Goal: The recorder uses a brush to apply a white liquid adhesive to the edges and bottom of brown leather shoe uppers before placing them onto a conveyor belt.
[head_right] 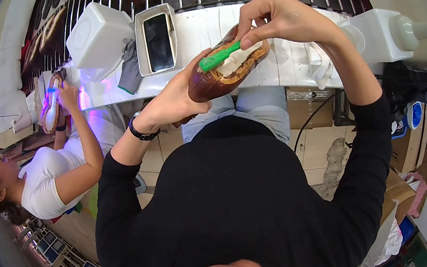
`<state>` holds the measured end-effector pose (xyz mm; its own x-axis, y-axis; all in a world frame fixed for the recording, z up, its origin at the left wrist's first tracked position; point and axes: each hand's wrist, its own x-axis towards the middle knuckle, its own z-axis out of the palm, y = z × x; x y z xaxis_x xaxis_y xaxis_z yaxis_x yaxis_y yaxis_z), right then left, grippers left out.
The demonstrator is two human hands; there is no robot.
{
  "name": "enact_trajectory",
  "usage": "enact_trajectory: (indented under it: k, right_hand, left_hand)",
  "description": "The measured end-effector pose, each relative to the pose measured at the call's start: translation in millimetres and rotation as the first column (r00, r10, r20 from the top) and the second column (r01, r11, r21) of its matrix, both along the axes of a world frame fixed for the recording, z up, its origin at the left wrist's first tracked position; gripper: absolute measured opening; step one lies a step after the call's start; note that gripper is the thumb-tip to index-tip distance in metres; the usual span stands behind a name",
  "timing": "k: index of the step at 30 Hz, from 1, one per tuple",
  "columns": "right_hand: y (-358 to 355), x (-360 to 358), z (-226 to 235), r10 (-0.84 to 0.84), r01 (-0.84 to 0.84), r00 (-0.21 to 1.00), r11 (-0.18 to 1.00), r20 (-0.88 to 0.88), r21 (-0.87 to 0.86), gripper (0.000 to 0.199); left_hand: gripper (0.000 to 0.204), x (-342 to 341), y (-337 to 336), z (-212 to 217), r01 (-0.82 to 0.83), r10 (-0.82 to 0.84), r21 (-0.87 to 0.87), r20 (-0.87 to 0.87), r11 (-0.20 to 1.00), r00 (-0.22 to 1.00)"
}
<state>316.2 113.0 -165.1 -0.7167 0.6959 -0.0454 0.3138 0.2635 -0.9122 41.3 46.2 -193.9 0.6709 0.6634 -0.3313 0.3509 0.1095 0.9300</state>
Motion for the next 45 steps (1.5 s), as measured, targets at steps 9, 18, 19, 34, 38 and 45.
enact_trajectory:
  k: [9,18,19,34,38,45]
  right_hand:
    - [10.2,11.4,24.6,0.086,-0.128,0.971,0.976,0.225,0.178,0.016]
    - [20.7,-7.3,25.2,0.042,-0.055,0.997,0.974,0.062,0.219,0.015]
    - [22.4,-10.4,24.9,0.075,-0.092,0.993,0.977,0.092,0.191,0.016]
    - [18.6,0.8,24.3,0.016,-0.026,0.999,0.972,0.046,0.231,0.018]
    - [18.2,-13.0,21.4,0.006,-0.016,0.999,0.954,0.035,0.298,0.016]
    - [22.5,-10.8,22.3,0.017,-0.039,0.996,0.964,0.086,0.263,0.016]
  left_hand:
    - [0.096,-1.4,2.1,3.1,-0.021,0.022,-0.075,0.008,0.997,1.0]
    - [0.076,2.2,3.2,7.5,-0.119,0.137,-0.203,0.078,0.972,0.987]
    - [0.075,2.3,3.0,8.9,-0.153,0.177,-0.227,0.091,0.962,0.98]
    - [0.069,-4.8,4.4,2.4,-0.19,0.238,-0.286,0.144,0.939,0.961]
    - [0.069,-2.6,4.6,-1.6,-0.157,0.197,-0.269,0.13,0.95,0.972]
    - [0.067,-1.5,3.1,1.0,-0.211,0.262,-0.283,0.16,0.936,0.952]
